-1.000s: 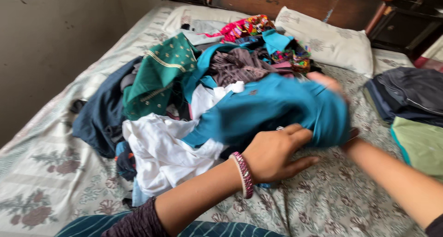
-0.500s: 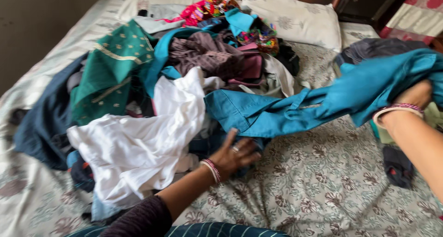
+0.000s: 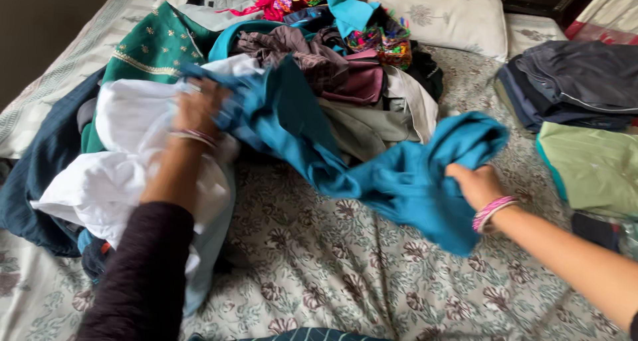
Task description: The person folds several garments on a bed, including a grey long-sleeved top, a teal shirt, and a pair of socks. They smooth each item, fold sleeves and sides, and stack the folded pieces on the bed.
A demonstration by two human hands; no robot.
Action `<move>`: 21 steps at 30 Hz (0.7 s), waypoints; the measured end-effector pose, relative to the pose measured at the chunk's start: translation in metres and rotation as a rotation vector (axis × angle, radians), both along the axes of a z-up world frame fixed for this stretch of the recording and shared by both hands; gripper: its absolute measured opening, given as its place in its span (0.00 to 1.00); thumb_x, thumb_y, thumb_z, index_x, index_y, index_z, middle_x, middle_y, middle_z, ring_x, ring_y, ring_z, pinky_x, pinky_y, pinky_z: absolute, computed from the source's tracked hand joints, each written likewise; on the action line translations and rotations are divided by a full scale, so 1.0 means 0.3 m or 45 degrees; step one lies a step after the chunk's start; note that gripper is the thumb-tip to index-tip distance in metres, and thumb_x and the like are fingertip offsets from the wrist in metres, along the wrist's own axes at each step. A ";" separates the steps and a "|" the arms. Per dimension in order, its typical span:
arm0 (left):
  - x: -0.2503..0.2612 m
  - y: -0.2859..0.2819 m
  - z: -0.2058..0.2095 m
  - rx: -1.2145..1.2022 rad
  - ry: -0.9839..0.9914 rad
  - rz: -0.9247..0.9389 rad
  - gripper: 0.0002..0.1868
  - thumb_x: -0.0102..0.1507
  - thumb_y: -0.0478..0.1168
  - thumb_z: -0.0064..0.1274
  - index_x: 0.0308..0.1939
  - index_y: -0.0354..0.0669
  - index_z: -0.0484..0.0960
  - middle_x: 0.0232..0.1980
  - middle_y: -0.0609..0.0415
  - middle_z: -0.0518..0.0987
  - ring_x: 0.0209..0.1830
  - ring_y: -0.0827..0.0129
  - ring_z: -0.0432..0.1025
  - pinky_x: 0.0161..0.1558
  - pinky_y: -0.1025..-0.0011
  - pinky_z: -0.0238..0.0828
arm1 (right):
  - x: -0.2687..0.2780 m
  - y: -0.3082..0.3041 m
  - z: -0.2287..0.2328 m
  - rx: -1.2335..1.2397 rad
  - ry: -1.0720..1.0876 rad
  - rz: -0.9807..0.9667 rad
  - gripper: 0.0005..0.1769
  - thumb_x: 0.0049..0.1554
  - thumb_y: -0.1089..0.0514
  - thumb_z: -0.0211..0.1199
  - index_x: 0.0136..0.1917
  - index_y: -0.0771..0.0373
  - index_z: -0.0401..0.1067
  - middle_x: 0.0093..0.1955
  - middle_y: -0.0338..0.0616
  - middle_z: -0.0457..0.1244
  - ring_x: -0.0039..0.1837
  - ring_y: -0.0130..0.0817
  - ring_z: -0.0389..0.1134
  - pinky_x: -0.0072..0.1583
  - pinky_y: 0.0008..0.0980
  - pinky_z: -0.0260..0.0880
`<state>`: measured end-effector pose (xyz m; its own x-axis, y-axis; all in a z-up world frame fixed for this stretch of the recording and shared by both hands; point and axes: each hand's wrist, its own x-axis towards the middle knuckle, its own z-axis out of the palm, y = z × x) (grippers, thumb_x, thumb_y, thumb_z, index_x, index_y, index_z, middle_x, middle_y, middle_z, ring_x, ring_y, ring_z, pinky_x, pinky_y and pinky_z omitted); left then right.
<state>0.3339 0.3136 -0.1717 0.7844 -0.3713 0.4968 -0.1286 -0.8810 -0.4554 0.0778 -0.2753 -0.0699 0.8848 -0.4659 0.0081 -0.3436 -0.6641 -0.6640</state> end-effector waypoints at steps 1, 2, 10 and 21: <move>0.038 0.082 0.054 -0.116 0.063 0.075 0.27 0.56 0.48 0.57 0.60 0.62 0.75 0.59 0.52 0.74 0.40 0.64 0.77 0.42 0.58 0.68 | 0.015 0.059 -0.005 -0.004 0.009 0.049 0.24 0.51 0.43 0.65 0.34 0.68 0.76 0.30 0.48 0.67 0.34 0.38 0.66 0.40 0.45 0.66; 0.063 0.162 0.109 0.019 -0.094 0.204 0.25 0.57 0.44 0.58 0.59 0.62 0.75 0.56 0.56 0.74 0.53 0.63 0.76 0.40 0.64 0.67 | 0.033 0.116 -0.008 -0.007 0.020 0.098 0.23 0.49 0.43 0.66 0.33 0.68 0.75 0.28 0.46 0.66 0.33 0.37 0.66 0.39 0.45 0.66; -0.235 0.678 0.136 -0.232 0.313 0.655 0.34 0.52 0.43 0.58 0.65 0.54 0.77 0.61 0.51 0.74 0.60 0.56 0.72 0.46 0.57 0.75 | 0.182 0.456 -0.089 -0.319 0.153 0.507 0.28 0.46 0.39 0.68 0.41 0.69 0.77 0.38 0.60 0.70 0.41 0.52 0.73 0.48 0.47 0.72; -0.498 0.507 0.374 -0.011 0.805 0.499 0.24 0.54 0.42 0.60 0.55 0.44 0.83 0.63 0.46 0.75 0.63 0.56 0.72 0.55 0.60 0.72 | 0.211 0.777 0.010 -0.805 0.253 0.829 0.34 0.50 0.29 0.66 0.40 0.67 0.77 0.45 0.58 0.69 0.51 0.55 0.71 0.55 0.49 0.71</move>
<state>0.1846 0.4656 -0.0596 0.9958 -0.0036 -0.0913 -0.0392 -0.9194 -0.3913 0.1411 -0.0422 -0.0671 0.9827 0.1626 -0.0886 0.1555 -0.9845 -0.0816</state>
